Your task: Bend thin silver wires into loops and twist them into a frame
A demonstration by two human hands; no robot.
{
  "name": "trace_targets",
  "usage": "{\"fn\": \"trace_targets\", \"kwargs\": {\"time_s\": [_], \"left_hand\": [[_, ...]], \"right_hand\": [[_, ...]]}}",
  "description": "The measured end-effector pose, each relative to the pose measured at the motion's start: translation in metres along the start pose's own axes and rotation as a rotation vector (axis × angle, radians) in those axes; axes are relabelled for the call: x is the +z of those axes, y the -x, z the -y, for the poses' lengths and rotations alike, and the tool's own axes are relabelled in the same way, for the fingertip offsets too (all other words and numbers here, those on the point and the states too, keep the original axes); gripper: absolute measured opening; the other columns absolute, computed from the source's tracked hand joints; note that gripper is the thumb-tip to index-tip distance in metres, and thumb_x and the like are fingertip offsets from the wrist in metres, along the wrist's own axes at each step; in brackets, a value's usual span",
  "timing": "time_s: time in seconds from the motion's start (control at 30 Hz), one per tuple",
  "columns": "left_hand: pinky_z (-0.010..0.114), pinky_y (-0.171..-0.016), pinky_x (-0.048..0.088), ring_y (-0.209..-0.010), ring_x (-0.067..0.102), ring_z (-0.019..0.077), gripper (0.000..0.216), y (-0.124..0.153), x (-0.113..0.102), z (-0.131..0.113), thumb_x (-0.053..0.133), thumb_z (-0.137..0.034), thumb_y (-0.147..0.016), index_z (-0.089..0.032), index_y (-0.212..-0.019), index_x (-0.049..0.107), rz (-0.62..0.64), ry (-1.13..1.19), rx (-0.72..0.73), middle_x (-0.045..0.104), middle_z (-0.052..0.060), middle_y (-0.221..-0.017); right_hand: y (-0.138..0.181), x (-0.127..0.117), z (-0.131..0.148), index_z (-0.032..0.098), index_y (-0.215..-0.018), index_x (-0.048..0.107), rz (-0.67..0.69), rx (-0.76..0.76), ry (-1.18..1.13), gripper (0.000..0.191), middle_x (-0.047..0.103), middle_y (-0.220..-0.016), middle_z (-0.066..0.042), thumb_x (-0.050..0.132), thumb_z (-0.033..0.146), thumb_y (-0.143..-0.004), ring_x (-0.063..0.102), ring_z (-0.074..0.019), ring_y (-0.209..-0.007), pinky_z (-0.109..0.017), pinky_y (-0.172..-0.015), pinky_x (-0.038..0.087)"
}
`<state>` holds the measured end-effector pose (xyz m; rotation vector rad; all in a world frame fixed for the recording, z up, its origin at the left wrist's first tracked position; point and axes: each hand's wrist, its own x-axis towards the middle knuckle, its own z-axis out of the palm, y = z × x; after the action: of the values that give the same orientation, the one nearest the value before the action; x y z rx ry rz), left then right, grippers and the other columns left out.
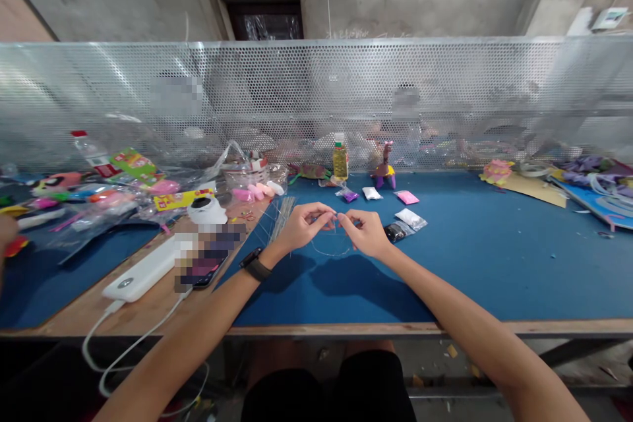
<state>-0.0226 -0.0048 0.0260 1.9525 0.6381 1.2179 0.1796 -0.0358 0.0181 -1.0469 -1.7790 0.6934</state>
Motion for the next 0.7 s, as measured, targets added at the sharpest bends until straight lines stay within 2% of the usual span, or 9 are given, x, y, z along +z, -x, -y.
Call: {"fn": "trace_targets", "kwargs": {"time_s": [0.17,0.37,0.57,0.7], "left_hand": [[0.029,-0.069,0.064,-0.072,0.076,0.0188,0.026,-0.001,-0.002,-0.001,0.068,-0.04,-0.093,-0.015,-0.096,0.074,0.002,0.005,-0.003,0.077,0.007,-0.084],[0.028,-0.07,0.064,-0.073,0.076,0.0186,0.025,0.0,-0.003,-0.004,0.064,-0.038,-0.096,-0.015,-0.098,0.076,0.033,-0.05,0.026,0.078,0.007,-0.083],[0.027,-0.069,0.063,-0.074,0.076,0.0187,0.027,0.0,-0.003,-0.001,0.064,-0.039,-0.096,-0.015,-0.098,0.076,0.028,-0.076,0.036,0.079,0.007,-0.086],[0.029,-0.068,0.063,-0.074,0.076,0.0198,0.029,0.0,-0.002,-0.001,0.064,-0.042,-0.095,-0.015,-0.099,0.076,0.015,-0.079,0.015,0.078,0.008,-0.087]], "right_hand": [[-0.001,-0.001,-0.001,0.019,-0.073,0.063,0.038,0.024,-0.053,0.049,0.051,-0.048,0.004,0.054,0.062,-0.096,0.051,-0.0119,-0.035,-0.024,-0.04,0.036],[-0.003,-0.001,0.003,0.02,-0.062,0.054,0.071,0.084,-0.153,0.054,0.042,-0.046,0.006,0.061,0.065,-0.091,0.043,-0.0098,-0.035,-0.024,-0.037,0.03],[-0.003,-0.003,0.009,0.02,-0.059,0.051,0.103,0.108,-0.183,0.056,0.041,-0.043,0.006,0.064,0.066,-0.088,0.039,-0.0087,-0.037,-0.024,-0.04,0.028],[-0.004,-0.004,0.01,0.019,-0.061,0.054,0.11,0.138,-0.161,0.055,0.043,-0.044,0.006,0.068,0.068,-0.084,0.04,-0.0092,-0.04,-0.024,-0.042,0.029]]}}
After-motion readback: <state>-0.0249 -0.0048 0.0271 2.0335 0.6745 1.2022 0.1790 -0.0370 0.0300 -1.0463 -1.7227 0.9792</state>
